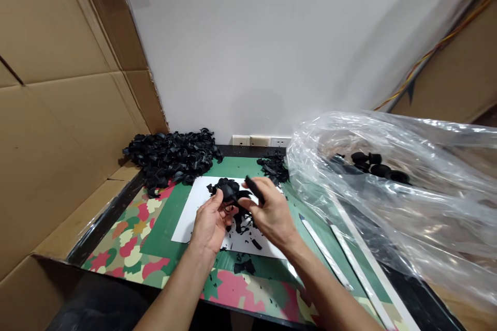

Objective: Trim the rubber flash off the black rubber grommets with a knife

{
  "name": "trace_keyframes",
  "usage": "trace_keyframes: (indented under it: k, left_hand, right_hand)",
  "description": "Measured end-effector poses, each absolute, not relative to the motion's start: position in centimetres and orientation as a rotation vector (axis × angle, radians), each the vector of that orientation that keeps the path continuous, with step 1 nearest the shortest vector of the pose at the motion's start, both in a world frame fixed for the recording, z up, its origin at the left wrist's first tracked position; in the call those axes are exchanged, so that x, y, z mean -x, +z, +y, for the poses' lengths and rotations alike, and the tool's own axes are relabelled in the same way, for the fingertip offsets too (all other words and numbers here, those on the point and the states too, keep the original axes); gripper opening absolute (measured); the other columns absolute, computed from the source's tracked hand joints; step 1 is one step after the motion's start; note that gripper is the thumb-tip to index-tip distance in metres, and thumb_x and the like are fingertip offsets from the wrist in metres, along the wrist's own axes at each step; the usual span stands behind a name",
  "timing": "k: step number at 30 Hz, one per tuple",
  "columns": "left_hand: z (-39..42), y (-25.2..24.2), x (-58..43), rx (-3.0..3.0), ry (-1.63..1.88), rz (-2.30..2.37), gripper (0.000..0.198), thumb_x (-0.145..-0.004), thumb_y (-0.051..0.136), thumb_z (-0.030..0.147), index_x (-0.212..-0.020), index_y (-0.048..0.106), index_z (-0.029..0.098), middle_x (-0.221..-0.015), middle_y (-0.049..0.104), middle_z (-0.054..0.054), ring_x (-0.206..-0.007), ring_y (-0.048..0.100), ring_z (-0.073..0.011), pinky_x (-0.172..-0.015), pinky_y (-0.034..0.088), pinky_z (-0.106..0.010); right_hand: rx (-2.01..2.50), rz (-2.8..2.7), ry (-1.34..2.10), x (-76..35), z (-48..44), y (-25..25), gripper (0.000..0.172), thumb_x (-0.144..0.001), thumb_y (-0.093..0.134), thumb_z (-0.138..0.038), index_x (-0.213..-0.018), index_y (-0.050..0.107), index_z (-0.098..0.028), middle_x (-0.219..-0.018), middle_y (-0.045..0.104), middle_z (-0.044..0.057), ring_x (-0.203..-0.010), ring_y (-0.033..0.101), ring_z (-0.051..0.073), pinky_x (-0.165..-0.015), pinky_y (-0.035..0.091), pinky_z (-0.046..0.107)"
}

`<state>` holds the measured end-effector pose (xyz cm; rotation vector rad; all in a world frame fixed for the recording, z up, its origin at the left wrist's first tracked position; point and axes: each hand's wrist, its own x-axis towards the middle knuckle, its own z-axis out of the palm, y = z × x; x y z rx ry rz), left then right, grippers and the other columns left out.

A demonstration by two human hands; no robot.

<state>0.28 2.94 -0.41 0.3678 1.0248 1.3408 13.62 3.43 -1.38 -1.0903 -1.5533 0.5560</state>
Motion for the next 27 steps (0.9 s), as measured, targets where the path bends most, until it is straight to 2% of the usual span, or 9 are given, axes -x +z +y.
trace_keyframes:
  k: [3, 7, 10, 12, 15, 17, 19, 23, 27]
  left_hand:
    - [2.7, -0.2, -0.8, -0.326, 1.255, 0.979, 0.017, -0.081, 0.067, 0.027, -0.077, 0.062, 0.010, -0.059, 0.064, -0.002, -0.039, 0.055, -0.0088, -0.032, 0.030, -0.016]
    - [2.3, -0.6, -0.1, -0.462, 1.154, 1.012, 0.024, -0.074, 0.073, 0.033, -0.076, 0.064, 0.011, -0.066, 0.066, -0.004, -0.039, 0.054, -0.0088, -0.030, 0.025, -0.017]
    - [2.2, -0.5, 1.3, -0.824, 1.086, 1.248, 0.035, -0.072, 0.072, 0.044, -0.064, 0.066, 0.011, -0.057, 0.065, -0.007, -0.037, 0.052, -0.0110, -0.032, 0.023, -0.019]
    - [2.3, 0.1, 2.2, -1.150, 1.258, 1.491, 0.034, -0.072, 0.072, 0.041, -0.053, 0.065, 0.014, -0.045, 0.057, -0.002, -0.036, 0.044, -0.0088, -0.036, 0.027, -0.020]
    - [2.6, 1.4, 2.7, -1.517, 1.470, 1.505, 0.006, -0.068, 0.074, 0.026, -0.066, 0.073, 0.020, -0.069, 0.070, -0.003, -0.059, 0.057, -0.0150, -0.053, 0.042, -0.022]
    - [3.0, 2.0, 2.6, -1.583, 1.353, 1.336, 0.019, -0.063, 0.075, 0.018, -0.081, 0.077, 0.024, -0.094, 0.074, -0.005, -0.084, 0.063, -0.0215, -0.071, 0.047, -0.026]
    - [3.3, 2.2, 2.3, -1.533, 1.174, 1.242, 0.024, -0.060, 0.075, 0.015, -0.082, 0.078, 0.024, -0.096, 0.074, -0.006, -0.093, 0.064, -0.0246, -0.080, 0.047, -0.028]
    - [3.7, 1.6, 1.9, -1.346, 1.010, 1.161, 0.018, -0.059, 0.077, 0.018, -0.077, 0.076, 0.017, -0.073, 0.071, -0.004, -0.068, 0.061, -0.0175, -0.062, 0.046, -0.025]
    - [3.7, 1.1, 1.8, -1.168, 1.054, 1.115, 0.022, -0.053, 0.081, 0.021, -0.072, 0.070, 0.015, -0.054, 0.057, 0.004, -0.041, 0.040, -0.0058, -0.039, 0.027, -0.018]
  right_hand:
    - [1.045, -1.461, 0.572, -12.3, 3.3, -2.1, 0.008, -0.077, 0.056, -0.018, -0.078, 0.063, -0.021, -0.090, 0.063, 0.006, -0.084, 0.061, 0.020, -0.076, 0.049, 0.032]
    - [1.075, -1.431, 0.597, -12.5, 3.8, -3.1, 0.007, -0.076, 0.054, -0.018, -0.071, 0.060, -0.021, -0.083, 0.061, 0.004, -0.078, 0.059, 0.019, -0.073, 0.047, 0.030]
    - [1.130, -1.506, 0.565, -13.4, 4.1, -3.4, 0.009, -0.075, 0.052, -0.016, -0.068, 0.055, -0.021, -0.079, 0.060, 0.003, -0.074, 0.057, 0.018, -0.070, 0.045, 0.029]
    - [1.145, -1.540, 0.555, -13.7, 4.1, -3.4, 0.009, -0.074, 0.052, -0.015, -0.067, 0.054, -0.021, -0.078, 0.060, 0.003, -0.073, 0.057, 0.018, -0.069, 0.045, 0.029]
    - [1.071, -1.600, 0.561, -13.6, 4.0, -3.2, 0.009, -0.074, 0.053, -0.015, -0.070, 0.056, -0.022, -0.083, 0.064, 0.004, -0.077, 0.059, 0.018, -0.071, 0.046, 0.029]
    - [0.986, -1.637, 0.552, -13.4, 3.9, -3.0, 0.010, -0.076, 0.052, -0.014, -0.073, 0.058, -0.022, -0.087, 0.066, 0.005, -0.079, 0.061, 0.019, -0.073, 0.047, 0.029]
    - [0.924, -1.644, 0.531, -13.2, 3.7, -2.9, 0.012, -0.078, 0.051, -0.013, -0.073, 0.059, -0.022, -0.088, 0.067, 0.006, -0.081, 0.063, 0.019, -0.073, 0.048, 0.030]
    - [0.903, -1.598, 0.482, -13.2, 3.7, -3.0, 0.014, -0.080, 0.050, -0.014, -0.072, 0.057, -0.022, -0.088, 0.068, 0.007, -0.081, 0.064, 0.019, -0.073, 0.049, 0.031]
    - [0.928, -1.602, 0.510, -13.5, 3.8, -3.2, 0.013, -0.081, 0.050, -0.015, -0.075, 0.059, -0.022, -0.088, 0.069, 0.007, -0.082, 0.064, 0.020, -0.074, 0.050, 0.032]
